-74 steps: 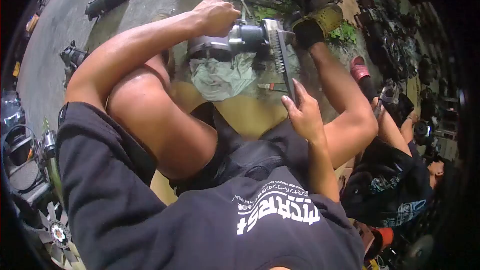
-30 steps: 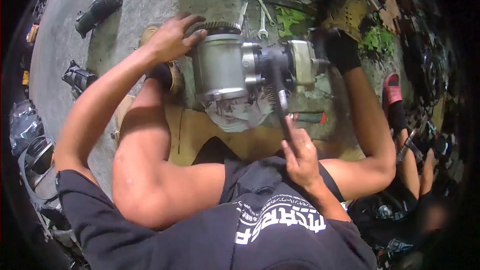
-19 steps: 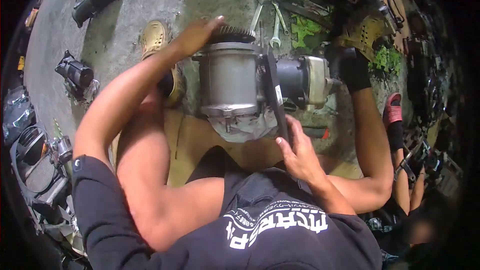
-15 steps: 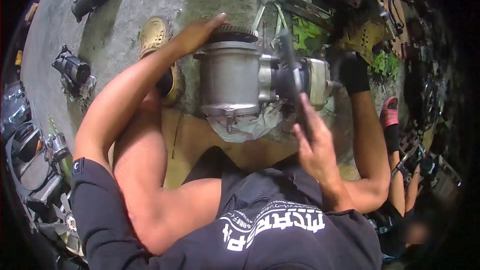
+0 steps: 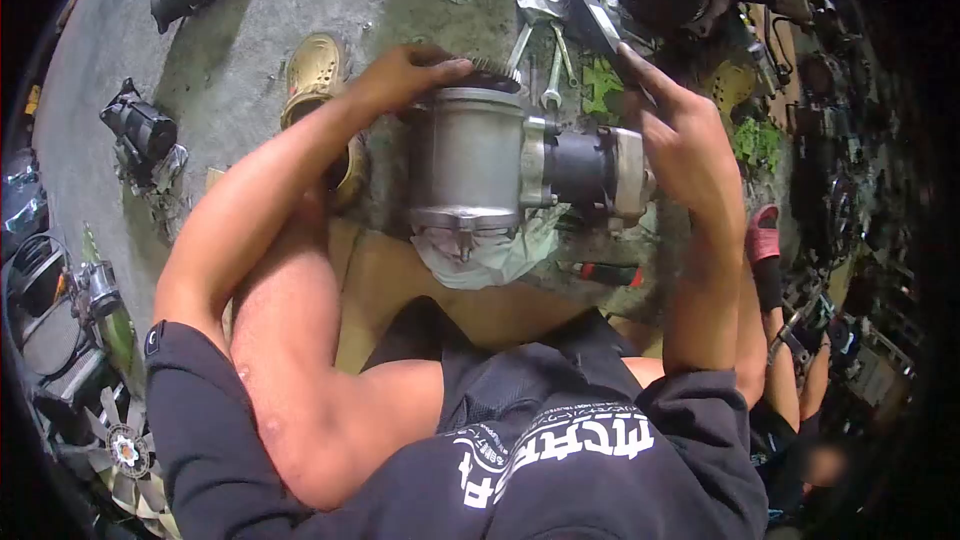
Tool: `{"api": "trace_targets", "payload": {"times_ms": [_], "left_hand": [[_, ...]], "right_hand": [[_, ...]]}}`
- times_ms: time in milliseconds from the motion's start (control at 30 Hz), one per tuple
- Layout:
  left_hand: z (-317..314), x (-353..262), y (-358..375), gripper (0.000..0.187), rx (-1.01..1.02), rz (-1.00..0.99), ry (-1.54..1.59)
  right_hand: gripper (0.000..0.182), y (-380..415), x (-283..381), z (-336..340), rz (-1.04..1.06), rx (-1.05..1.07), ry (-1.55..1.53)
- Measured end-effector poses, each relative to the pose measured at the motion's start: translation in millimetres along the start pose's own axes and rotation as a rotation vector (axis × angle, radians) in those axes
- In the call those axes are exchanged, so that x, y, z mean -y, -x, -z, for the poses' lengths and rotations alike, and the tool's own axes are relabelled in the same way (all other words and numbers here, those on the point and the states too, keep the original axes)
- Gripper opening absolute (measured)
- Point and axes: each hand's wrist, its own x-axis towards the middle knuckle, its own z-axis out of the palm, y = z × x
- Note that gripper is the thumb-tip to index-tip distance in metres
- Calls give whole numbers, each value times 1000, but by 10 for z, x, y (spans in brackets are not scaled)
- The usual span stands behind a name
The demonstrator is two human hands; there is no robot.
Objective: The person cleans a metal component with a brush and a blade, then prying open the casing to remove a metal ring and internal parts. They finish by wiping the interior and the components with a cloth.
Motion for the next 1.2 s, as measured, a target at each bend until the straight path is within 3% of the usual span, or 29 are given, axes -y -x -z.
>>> {"api": "trace_targets", "payload": {"times_ms": [100,133,267,400,500,567,633,700,833,900,933,967,1033,1100,1200], "left_hand": [[44,-33,11,67,55,10,17],[51,-8,-4,67,52,12,15],[79,93,-108,66,55,29,31],[97,62,-146,64,12,46,-86],[74,-34,-44,66,-23,-9,-68],[92,-11,-61,67,-22,17,-85],[90,0,-83,68,-8,44,-104],[38,47,-54,69,-82,-19,-45],[-86,35,58,70,-177,25,14],[-32,-21,64,71,-121,18,-30],[-3,-41,64,73,-66,11,-77],[15,-26,46,73,-60,6,-86],[2,34,14,73,-52,1,-63],[-42,25,38,71,-73,-17,-79],[-86,15,128,69,-162,-14,-103]], "right_hand": [[47,158,-152,-66,145,-51,-153],[48,242,-110,-15,45,51,-171],[48,492,-152,11,-87,136,-268],[49,679,-338,68,38,76,-275],[49,654,-241,6,-46,106,-375],[48,403,-305,-278,89,164,-189],[54,15,-296,-744,128,80,100],[52,-293,-286,-546,-17,258,52],[55,-48,-262,-123,173,32,-47],[55,122,-117,-98,-53,207,-168],[56,40,8,-177,-111,380,-34],[55,-58,-164,-628,140,116,67],[52,-484,-402,-869,128,117,128],[48,-525,-193,-451,-6,320,169],[44,-65,-63,7,-43,224,-53]]}}
